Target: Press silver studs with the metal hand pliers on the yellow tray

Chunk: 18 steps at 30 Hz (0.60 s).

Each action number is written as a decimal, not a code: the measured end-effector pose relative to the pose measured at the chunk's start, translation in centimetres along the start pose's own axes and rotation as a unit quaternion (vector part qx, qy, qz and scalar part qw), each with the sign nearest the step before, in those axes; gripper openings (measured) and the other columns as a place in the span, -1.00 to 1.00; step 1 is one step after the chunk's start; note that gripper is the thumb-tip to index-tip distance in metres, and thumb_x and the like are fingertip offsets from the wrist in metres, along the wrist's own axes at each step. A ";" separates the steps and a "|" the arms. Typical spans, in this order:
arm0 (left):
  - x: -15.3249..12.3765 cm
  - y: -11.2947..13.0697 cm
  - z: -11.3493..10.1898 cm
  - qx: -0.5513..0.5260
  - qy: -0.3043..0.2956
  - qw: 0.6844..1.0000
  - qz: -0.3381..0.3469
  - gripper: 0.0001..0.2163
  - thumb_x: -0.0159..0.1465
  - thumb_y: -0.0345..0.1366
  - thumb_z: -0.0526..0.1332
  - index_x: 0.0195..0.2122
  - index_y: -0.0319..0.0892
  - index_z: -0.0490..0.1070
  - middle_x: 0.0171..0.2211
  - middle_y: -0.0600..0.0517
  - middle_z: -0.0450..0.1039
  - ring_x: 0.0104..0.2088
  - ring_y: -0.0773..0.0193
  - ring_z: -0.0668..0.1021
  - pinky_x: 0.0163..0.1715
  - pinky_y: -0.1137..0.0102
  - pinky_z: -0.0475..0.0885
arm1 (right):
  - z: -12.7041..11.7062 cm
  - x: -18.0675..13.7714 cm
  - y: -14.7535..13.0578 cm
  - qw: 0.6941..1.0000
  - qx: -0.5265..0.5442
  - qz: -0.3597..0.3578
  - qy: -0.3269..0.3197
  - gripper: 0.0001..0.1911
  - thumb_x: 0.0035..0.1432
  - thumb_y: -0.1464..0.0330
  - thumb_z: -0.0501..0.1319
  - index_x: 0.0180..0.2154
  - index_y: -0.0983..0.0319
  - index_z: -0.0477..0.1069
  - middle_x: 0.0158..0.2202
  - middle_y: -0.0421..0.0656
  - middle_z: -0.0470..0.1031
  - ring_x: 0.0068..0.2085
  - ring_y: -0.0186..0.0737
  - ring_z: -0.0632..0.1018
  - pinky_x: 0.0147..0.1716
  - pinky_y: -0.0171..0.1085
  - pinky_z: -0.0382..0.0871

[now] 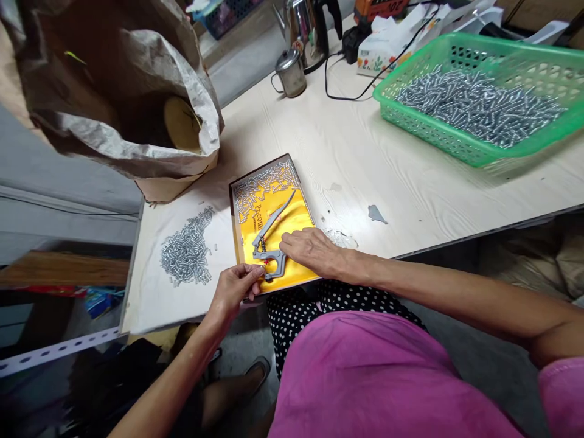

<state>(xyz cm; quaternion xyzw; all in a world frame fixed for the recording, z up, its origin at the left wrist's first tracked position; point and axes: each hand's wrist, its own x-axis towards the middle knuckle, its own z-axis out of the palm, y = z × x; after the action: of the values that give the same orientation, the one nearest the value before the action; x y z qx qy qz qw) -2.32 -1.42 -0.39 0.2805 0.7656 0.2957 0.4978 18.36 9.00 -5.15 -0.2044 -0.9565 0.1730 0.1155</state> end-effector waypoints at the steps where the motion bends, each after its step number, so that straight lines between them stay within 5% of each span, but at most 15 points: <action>1: 0.0 0.2 0.2 0.001 0.000 1.000 -0.003 -0.68 0.01 -0.10 0.48 -0.48 -0.24 0.48 -0.74 0.07 0.40 -0.78 0.44 0.32 -0.74 0.56 0.15 | 0.0 0.0 0.0 1.000 0.001 0.002 -0.001 -0.79 0.39 0.53 0.00 -0.19 0.22 0.36 -0.23 -0.10 0.47 -0.28 -0.20 0.39 -0.33 -0.19 0.10; 8: 0.2 1.1 1.0 0.020 0.006 0.999 -0.036 -0.78 0.09 -0.24 0.43 -0.53 -0.25 0.46 -0.75 0.07 0.39 -0.78 0.45 0.33 -0.73 0.57 0.17 | 0.1 -0.1 0.0 1.000 0.004 -0.004 -0.005 -0.79 0.38 0.55 -0.01 -0.18 0.21 0.35 -0.24 -0.11 0.47 -0.28 -0.19 0.38 -0.38 -0.18 0.03; 18: 0.8 2.0 0.6 0.085 -0.057 0.990 -0.095 -0.68 0.15 -0.24 0.44 -0.61 -0.24 0.38 -0.76 0.13 0.31 -0.77 0.50 0.29 -0.73 0.59 0.10 | -0.6 0.2 -0.3 0.999 -0.023 -0.001 -0.031 -0.80 0.36 0.56 0.02 -0.21 0.22 0.35 -0.23 -0.10 0.48 -0.26 -0.18 0.40 -0.40 -0.20 0.07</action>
<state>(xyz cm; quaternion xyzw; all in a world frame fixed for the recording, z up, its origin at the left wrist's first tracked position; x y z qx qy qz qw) -1.80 0.59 0.44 0.2643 0.7815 0.1640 0.5409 18.20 8.99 -4.48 -0.2003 -0.9636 0.1575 0.0813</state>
